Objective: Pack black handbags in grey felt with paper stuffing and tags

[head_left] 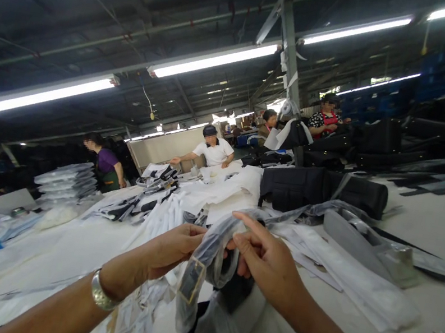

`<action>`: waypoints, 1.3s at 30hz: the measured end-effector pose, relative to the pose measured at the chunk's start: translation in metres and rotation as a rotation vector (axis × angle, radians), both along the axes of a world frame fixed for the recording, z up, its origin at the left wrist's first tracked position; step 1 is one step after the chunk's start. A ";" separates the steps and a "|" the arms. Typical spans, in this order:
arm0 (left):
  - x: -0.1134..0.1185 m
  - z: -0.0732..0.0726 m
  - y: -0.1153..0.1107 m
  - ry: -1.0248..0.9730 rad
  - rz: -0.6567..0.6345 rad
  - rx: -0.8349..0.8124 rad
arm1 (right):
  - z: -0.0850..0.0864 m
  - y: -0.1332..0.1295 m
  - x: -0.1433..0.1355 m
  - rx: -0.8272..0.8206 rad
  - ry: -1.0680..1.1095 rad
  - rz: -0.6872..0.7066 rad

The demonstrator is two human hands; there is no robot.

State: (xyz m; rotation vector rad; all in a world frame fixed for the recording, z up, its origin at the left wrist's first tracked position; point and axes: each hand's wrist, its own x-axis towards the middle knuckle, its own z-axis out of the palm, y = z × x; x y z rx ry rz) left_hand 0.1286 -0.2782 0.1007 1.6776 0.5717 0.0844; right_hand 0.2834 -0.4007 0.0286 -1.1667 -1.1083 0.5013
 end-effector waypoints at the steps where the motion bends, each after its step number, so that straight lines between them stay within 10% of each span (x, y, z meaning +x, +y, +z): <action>1: -0.002 0.002 0.000 0.005 0.004 -0.001 | 0.004 0.002 0.005 -0.018 -0.051 0.012; 20: -0.011 0.004 -0.018 -0.098 0.135 -0.002 | 0.020 0.010 0.034 0.043 -0.268 0.105; 24: -0.015 -0.002 -0.010 -0.176 0.243 -0.070 | -0.002 0.000 0.074 0.007 -0.169 -0.028; 31: -0.019 0.001 0.014 -0.299 0.481 -0.110 | -0.069 -0.029 0.166 -0.585 -0.790 -0.384; 39: -0.023 -0.013 -0.020 -0.318 0.550 -0.098 | -0.141 -0.036 0.160 -0.914 -1.071 -0.420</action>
